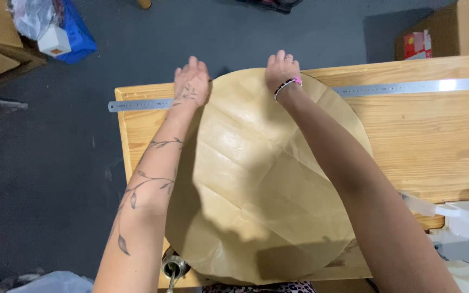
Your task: Folding paper and fabric patterns and filing them into a binder
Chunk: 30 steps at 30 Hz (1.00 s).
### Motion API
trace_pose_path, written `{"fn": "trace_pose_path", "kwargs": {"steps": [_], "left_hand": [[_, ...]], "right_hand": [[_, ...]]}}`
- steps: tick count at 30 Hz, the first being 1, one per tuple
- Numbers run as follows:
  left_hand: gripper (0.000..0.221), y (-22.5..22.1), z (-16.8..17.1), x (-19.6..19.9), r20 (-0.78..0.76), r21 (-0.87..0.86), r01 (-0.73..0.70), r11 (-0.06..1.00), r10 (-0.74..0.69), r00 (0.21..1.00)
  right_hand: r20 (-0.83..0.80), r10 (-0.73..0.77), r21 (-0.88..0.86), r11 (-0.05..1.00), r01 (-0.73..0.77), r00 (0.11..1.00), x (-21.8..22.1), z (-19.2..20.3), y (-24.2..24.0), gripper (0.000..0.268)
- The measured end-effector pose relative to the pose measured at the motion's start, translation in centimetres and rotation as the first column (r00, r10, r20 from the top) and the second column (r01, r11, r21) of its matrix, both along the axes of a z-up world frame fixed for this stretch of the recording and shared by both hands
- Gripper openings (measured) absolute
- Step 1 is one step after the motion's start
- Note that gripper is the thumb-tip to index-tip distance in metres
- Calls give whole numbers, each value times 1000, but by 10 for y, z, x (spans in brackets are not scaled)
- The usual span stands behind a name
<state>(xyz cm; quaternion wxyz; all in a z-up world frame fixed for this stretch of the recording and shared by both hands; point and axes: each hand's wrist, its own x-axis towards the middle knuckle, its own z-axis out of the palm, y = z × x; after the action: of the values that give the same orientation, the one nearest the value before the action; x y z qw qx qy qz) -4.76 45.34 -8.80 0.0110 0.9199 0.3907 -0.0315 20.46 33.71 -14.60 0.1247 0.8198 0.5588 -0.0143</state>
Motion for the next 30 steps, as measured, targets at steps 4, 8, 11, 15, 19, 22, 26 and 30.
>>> {"fn": "trace_pose_path", "kwargs": {"steps": [4, 8, 11, 15, 19, 22, 26, 30], "left_hand": [[32, -21, 45, -22, 286, -153, -69, 986, 111, 952], [17, -106, -26, -4, 820, -490, 547, 679, 145, 554], [18, -153, 31, -11, 698, -588, 502, 634, 85, 711], [7, -158, 55, -20, 428, -312, 453, 835, -302, 852], [6, -155, 40, -16, 378, -355, 461, 813, -326, 866], [15, -156, 29, -9, 367, -408, 451, 794, -310, 877], [9, -180, 72, -7, 440, -332, 484, 810, -321, 839], [15, -254, 138, 4, 247, -103, 592, 799, -556, 794]], "right_hand": [[-4, -69, 101, 992, 70, 998, -10, 13, -6, 17], [-173, -293, -58, 956, 287, 940, -32, 58, -11, 33], [-354, -417, -59, 903, 425, 837, -26, 69, -9, 27], [-627, -509, -164, 827, 539, 590, 16, 9, -5, 21], [-773, -105, 335, 771, 542, 626, -10, 82, -37, 6], [-665, 312, 697, 587, 412, 679, -36, 134, -85, 10], [-897, 268, 442, 556, 704, 351, -90, 187, -174, 8], [-892, 40, 372, 633, 679, 450, -125, 187, -275, 12]]}}
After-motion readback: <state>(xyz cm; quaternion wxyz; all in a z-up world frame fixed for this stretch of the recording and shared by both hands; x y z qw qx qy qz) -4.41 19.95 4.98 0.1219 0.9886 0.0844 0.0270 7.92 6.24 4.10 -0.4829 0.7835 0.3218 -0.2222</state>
